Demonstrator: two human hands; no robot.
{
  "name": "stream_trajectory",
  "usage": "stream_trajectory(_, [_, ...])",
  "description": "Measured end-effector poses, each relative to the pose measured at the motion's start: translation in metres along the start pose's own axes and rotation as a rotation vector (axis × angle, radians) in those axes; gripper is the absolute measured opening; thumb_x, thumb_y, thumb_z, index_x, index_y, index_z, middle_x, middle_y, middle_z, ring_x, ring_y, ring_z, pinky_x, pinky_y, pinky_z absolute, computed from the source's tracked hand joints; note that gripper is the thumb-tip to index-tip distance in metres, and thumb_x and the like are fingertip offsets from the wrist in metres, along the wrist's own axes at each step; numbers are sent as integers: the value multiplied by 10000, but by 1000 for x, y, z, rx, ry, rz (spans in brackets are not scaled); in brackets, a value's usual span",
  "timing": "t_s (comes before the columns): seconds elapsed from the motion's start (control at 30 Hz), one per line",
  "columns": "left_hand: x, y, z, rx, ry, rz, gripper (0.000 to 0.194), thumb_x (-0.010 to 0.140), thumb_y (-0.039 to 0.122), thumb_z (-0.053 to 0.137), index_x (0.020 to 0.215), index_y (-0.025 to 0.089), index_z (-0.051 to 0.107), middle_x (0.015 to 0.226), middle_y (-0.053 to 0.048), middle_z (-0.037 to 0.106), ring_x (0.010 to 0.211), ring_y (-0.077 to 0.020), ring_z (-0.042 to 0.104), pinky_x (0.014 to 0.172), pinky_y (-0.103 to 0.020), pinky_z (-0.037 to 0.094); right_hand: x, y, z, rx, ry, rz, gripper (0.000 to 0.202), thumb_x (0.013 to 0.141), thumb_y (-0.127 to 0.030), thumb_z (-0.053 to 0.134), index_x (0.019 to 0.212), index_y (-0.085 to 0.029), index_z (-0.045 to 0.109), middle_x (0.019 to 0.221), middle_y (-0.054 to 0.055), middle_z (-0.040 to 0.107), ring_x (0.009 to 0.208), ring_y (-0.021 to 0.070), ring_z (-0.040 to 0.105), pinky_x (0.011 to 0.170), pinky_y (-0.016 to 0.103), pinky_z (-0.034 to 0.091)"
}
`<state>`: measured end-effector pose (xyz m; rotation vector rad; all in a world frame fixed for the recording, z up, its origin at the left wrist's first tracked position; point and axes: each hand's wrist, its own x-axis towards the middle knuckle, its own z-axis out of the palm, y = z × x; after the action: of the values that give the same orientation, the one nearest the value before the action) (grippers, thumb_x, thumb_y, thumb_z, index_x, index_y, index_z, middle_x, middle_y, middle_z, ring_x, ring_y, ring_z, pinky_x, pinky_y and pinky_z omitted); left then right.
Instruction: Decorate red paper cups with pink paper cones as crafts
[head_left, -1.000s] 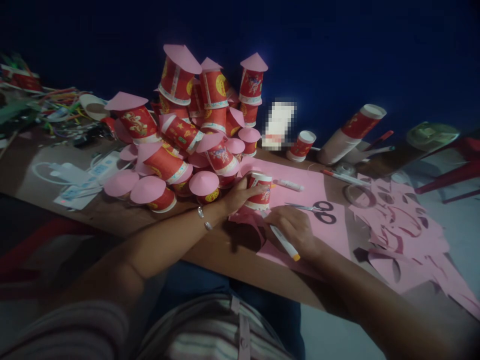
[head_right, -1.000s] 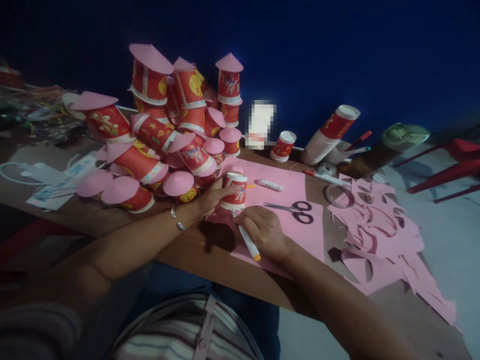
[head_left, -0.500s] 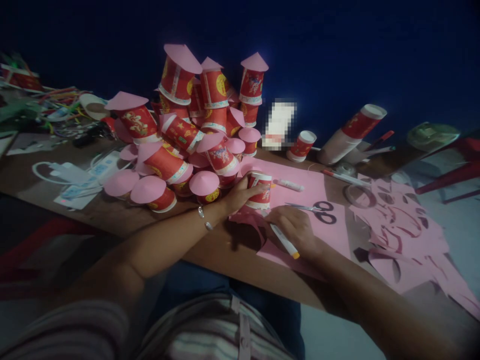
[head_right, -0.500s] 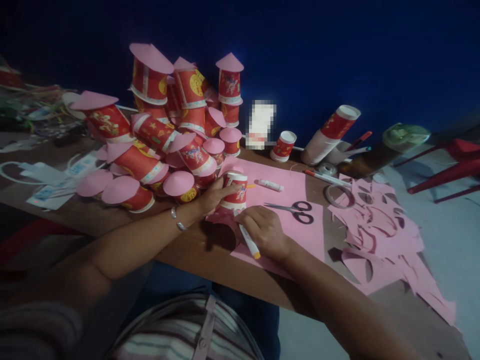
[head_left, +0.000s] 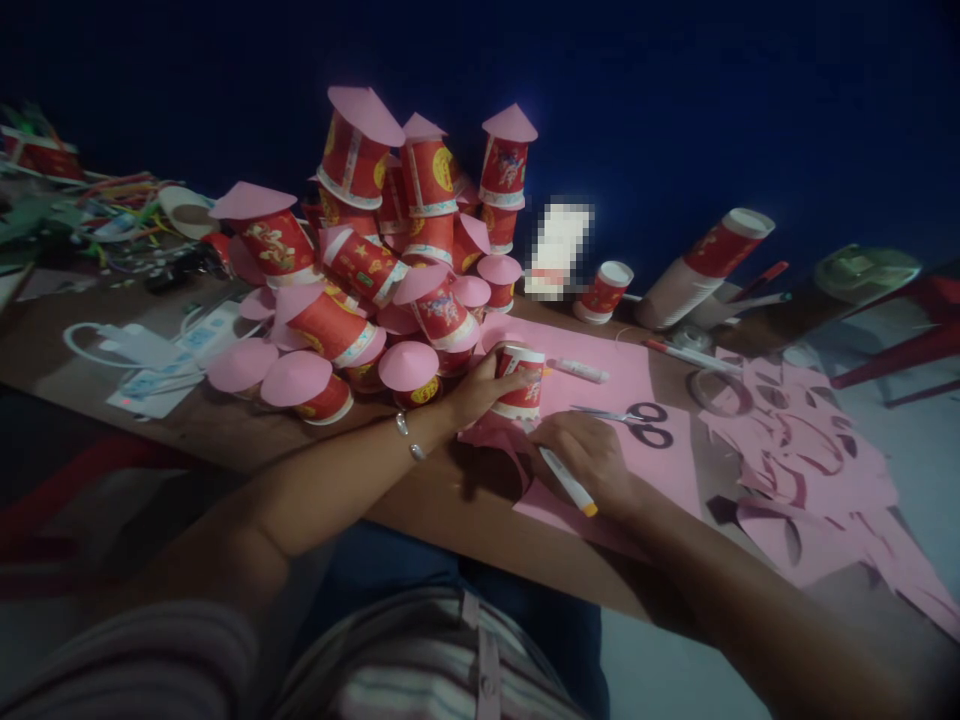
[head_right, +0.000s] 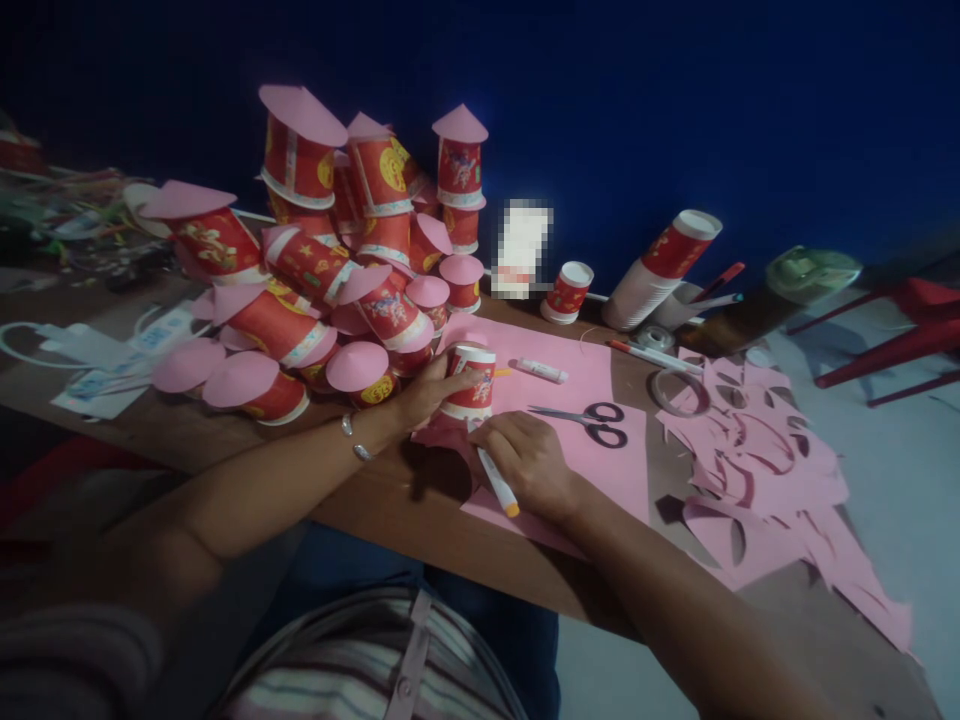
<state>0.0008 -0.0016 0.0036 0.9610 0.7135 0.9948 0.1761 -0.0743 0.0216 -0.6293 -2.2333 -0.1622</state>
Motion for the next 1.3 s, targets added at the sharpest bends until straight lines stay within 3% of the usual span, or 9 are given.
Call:
stream_trajectory(0.23, [-3, 2, 2, -7, -1, -10, 512, 695, 368, 871, 1074, 189, 577, 934, 0, 660, 859, -159, 638, 844, -342, 513, 2, 1, 0, -18, 21, 8, 112, 907, -87, 622, 949, -183, 582, 726, 29, 668, 642, 160, 625, 615, 281, 499])
stream_trajectory(1.0, [-1, 1, 0, 22, -15, 9, 512, 699, 370, 868, 1080, 189, 579, 970, -12, 660, 885, -162, 645, 853, -340, 522, 1, 4, 2, -8, 24, 1, 93, 921, -101, 636, 968, -167, 591, 761, 45, 680, 700, 176, 650, 660, 297, 534])
stream_trajectory(1.3, [0, 1, 0, 19, -8, -2, 540, 686, 376, 879, 1080, 180, 567, 972, -10, 661, 866, -165, 654, 766, -306, 542, 0, 4, 2, -22, 42, 13, 74, 920, -154, 667, 941, -173, 599, 742, 40, 672, 694, 178, 636, 659, 302, 534])
